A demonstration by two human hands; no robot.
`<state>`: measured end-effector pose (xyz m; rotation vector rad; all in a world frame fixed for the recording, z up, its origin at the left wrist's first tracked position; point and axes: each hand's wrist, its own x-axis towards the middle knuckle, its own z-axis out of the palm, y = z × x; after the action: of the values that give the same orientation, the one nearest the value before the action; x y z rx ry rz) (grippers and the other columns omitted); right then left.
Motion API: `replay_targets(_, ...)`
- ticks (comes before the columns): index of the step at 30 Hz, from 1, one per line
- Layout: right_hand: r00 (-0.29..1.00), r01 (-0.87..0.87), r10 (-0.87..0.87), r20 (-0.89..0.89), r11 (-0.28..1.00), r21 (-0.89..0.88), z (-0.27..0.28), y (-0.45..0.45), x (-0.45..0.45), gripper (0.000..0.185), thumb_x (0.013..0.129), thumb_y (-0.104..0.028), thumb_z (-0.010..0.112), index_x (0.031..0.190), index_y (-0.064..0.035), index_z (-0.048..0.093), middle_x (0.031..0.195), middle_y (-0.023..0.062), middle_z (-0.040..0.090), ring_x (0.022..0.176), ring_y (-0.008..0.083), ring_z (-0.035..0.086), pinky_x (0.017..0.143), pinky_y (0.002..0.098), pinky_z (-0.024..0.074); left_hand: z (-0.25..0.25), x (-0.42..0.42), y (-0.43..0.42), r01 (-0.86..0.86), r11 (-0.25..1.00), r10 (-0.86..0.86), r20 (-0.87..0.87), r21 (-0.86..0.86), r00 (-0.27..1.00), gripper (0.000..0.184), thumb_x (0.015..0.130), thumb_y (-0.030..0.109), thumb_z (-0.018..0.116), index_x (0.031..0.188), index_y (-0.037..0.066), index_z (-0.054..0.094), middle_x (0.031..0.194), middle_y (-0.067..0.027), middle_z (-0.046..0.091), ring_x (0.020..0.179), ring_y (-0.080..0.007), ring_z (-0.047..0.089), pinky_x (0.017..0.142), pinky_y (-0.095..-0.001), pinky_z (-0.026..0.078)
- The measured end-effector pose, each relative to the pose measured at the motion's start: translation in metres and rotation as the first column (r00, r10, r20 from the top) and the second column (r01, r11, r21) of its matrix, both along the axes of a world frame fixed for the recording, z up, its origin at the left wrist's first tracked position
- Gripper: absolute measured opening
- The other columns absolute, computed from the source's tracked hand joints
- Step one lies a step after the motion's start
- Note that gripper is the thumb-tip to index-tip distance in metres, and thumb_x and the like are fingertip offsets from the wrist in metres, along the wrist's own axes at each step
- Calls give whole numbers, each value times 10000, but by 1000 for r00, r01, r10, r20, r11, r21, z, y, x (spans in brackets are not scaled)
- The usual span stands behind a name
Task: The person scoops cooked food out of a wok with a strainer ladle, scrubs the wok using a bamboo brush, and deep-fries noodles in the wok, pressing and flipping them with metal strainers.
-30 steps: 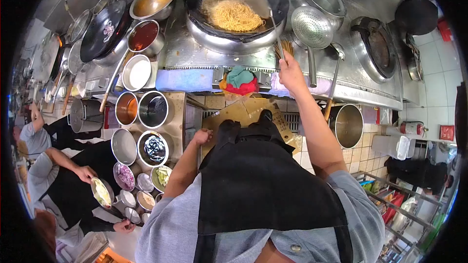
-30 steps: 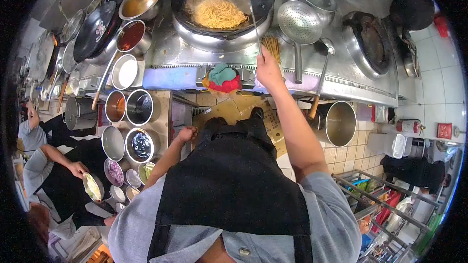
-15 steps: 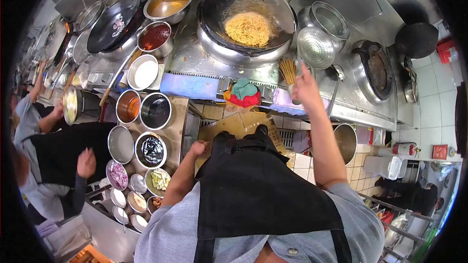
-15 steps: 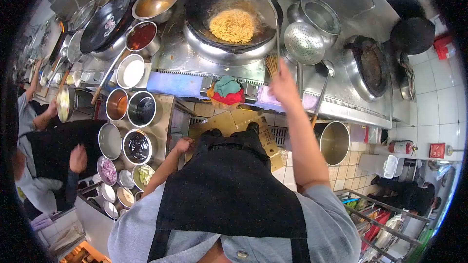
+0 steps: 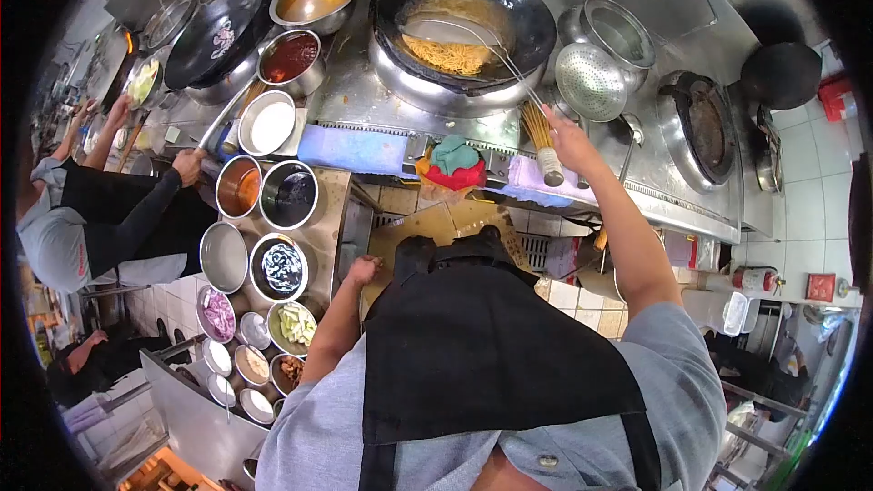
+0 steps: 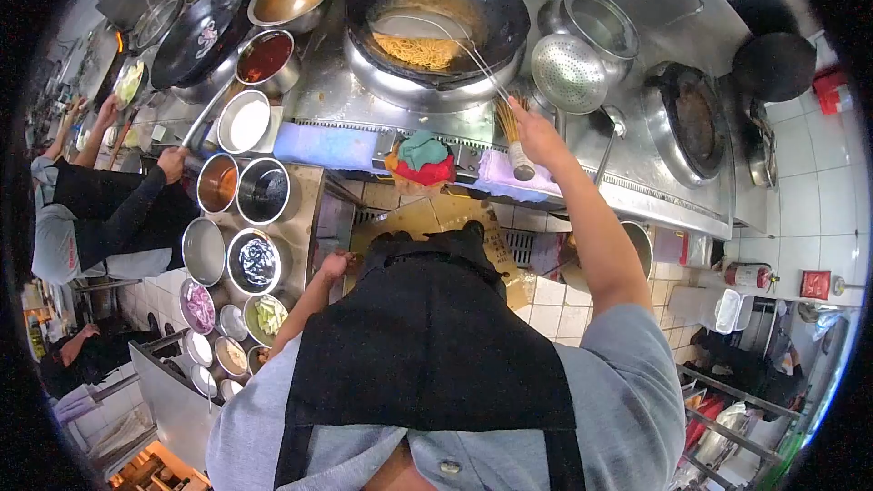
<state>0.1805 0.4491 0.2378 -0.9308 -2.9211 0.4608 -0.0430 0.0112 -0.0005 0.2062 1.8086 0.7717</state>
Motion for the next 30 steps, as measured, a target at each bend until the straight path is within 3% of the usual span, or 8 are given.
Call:
replay_targets(2,999,13,-11,33,999,-42,1,-13,12,509,853,-109,389,1340,-114,240,1021,260,505,947,383,499,843,421,395,-1,2,0,113,991,-118,-69,-68,991,225,812,193,523,858,-20,578,654,-46,565,532,-135,501,467,-269,399)
replay_targets(4,999,-34,35,-35,999,31,7,-33,16,501,859,-122,391,1338,-106,243,1007,257,510,950,383,498,845,421,393,-24,3,-2,-144,989,139,160,22,977,214,811,207,521,842,4,581,638,-35,552,522,-132,493,451,-272,389)
replay_targets(10,998,22,-21,55,1000,-15,34,-75,32,510,844,-106,414,1329,-95,260,1016,231,499,885,384,524,770,412,444,-20,-12,20,136,991,-136,56,5,989,230,815,259,513,802,39,575,617,-15,541,507,-124,497,453,-269,390)
replay_targets(16,988,98,-98,123,995,3,57,-71,43,492,811,-63,424,1292,-65,324,966,213,490,877,372,522,768,409,442,-2,-17,36,107,994,-107,37,4,994,232,817,270,510,823,45,565,633,-21,554,489,-123,495,452,-268,389)
replay_targets(19,981,85,-59,-186,987,135,68,-29,35,479,812,-33,408,1284,-85,344,1061,213,485,982,362,478,856,414,388,6,-16,35,108,994,-109,66,7,992,223,820,271,506,829,55,563,632,-21,552,487,-121,493,443,-269,385)
replay_targets(22,999,53,-49,-24,958,280,136,7,36,430,807,-27,431,1235,-76,426,1078,189,516,1009,318,490,874,379,387,8,-17,36,131,988,-126,60,-85,990,211,819,260,509,817,56,560,627,-21,547,484,-121,491,432,-270,378)
replay_targets(25,995,76,-62,-82,982,175,253,3,46,347,790,-58,472,1133,-50,529,1058,155,561,1001,285,519,888,344,382,-16,-20,26,101,994,-98,65,-37,993,216,818,263,510,808,53,560,614,-18,539,471,-121,484,426,-280,377)
replay_targets(30,992,-39,11,128,976,215,331,11,33,337,763,-18,506,1094,-54,560,1022,149,581,922,258,561,811,329,432,-29,-11,8,69,997,-69,5,-41,998,248,817,272,503,796,31,557,618,-47,555,488,-155,513,450,-308,405)
